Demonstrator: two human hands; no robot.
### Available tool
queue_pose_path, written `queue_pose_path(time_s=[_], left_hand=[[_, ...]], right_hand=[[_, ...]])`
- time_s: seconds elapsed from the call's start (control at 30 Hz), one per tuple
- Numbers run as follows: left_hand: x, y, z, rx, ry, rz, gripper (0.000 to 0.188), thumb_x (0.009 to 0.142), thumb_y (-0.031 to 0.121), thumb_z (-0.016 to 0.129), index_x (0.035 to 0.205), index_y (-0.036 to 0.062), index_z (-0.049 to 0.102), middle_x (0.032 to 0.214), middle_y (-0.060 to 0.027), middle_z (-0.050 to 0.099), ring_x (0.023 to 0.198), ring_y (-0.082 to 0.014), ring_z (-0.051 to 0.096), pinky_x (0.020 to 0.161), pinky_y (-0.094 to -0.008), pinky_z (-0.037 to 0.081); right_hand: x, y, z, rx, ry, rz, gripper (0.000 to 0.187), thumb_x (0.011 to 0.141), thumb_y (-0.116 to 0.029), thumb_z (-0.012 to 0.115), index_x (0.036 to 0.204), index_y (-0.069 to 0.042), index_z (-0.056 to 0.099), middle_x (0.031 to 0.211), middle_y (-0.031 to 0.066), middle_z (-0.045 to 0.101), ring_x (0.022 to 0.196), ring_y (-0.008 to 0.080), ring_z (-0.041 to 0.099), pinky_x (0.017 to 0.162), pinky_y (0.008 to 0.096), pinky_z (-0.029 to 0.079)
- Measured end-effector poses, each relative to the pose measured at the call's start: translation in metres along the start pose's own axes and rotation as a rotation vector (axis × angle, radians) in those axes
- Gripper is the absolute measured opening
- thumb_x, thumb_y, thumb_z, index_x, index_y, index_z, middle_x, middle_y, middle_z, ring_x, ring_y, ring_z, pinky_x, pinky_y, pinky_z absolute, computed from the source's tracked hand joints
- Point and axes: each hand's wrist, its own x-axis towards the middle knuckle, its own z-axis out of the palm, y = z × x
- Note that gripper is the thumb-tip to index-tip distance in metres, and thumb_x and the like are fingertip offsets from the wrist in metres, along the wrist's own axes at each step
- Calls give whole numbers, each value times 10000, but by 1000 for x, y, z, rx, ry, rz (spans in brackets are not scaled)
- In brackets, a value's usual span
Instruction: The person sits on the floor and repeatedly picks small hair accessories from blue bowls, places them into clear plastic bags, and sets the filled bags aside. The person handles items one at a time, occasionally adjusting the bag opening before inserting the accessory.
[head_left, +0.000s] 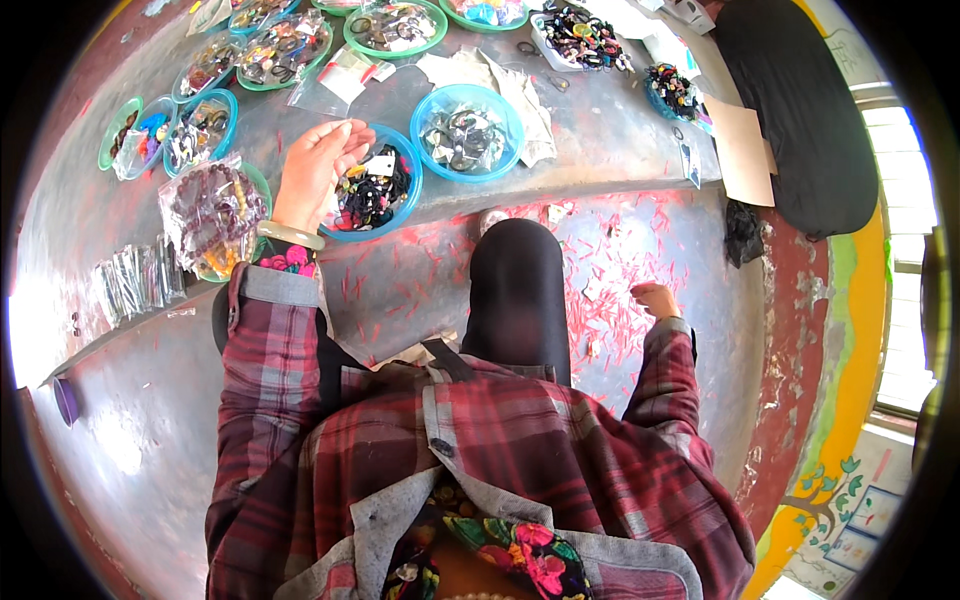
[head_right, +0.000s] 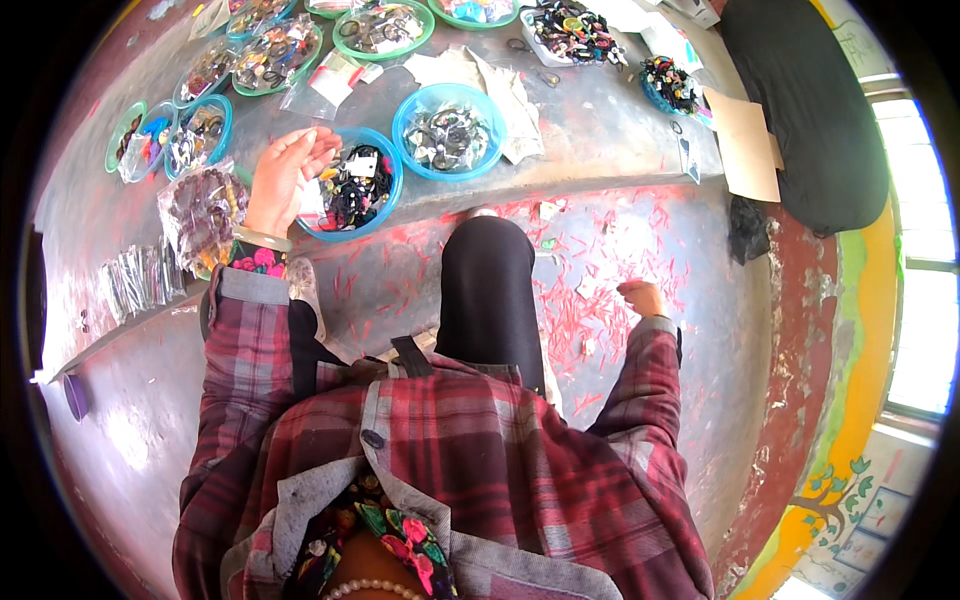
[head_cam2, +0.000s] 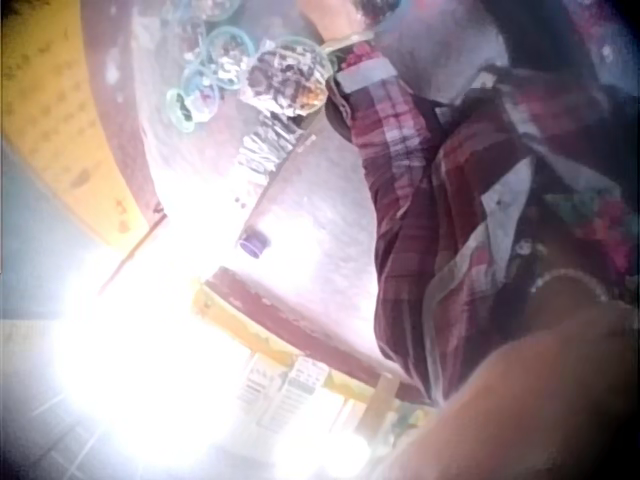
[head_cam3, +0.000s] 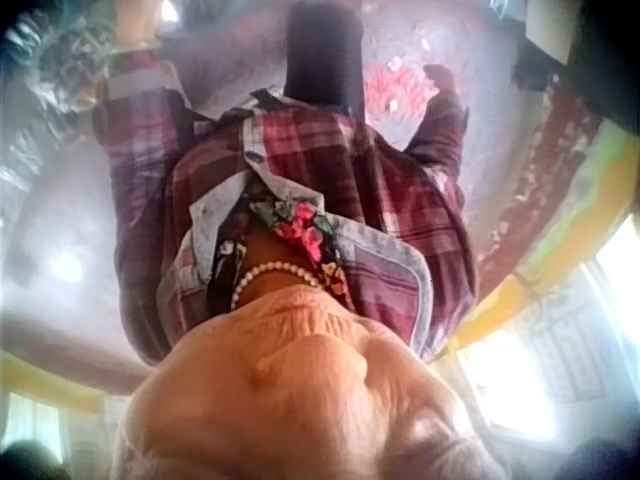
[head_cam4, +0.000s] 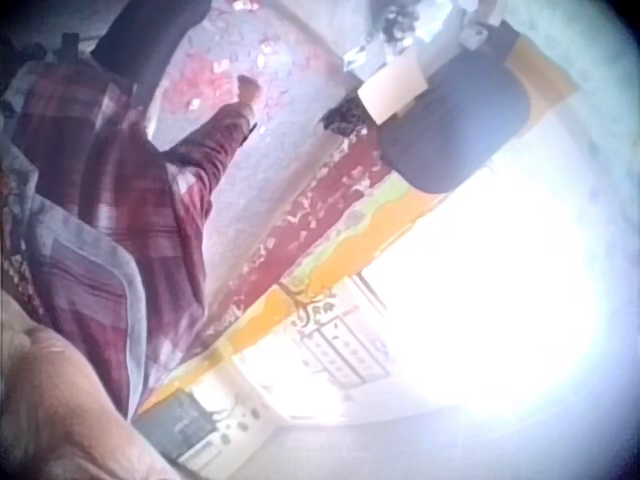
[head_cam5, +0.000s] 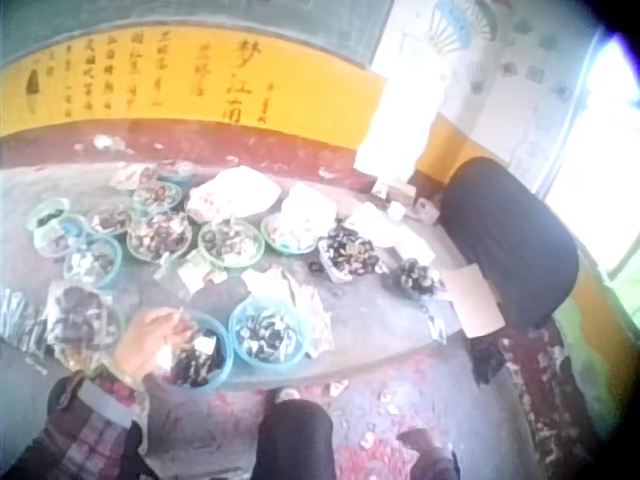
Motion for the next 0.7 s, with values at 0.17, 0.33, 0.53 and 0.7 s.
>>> queue_pose_path(time_s=[0.17,0.33,0.53,0.7], left_hand=[[-1,3,3,-29,15,-16,264,920,160,479,1049,-62,542,1018,-161,602,975,-226,586,897,-318,455],[-2,2,0,-31,11,-14,265,920,156,481,1051,-66,539,1019,-166,600,974,-230,586,894,-324,457],[-6,5,2,-7,37,-21,244,918,150,482,1045,-46,554,1013,-146,610,973,-218,589,868,-309,462],[-5,3,-2,-27,7,-6,243,919,149,479,1043,-46,554,1011,-145,611,966,-218,591,863,-311,465]], right_hand=[[-16,-18,3,-144,26,-745,280,815,-78,512,1074,-81,620,1132,102,599,1052,231,566,872,353,454],[-11,-25,18,-23,187,-286,322,827,-120,496,1136,-68,574,1054,81,623,933,171,602,768,325,476],[-27,-75,28,-360,203,-627,261,786,-72,517,1010,-51,649,962,120,658,904,211,621,795,293,470],[-83,-140,31,-133,158,-618,251,787,-49,523,998,-53,659,975,118,655,935,185,606,828,286,453]])
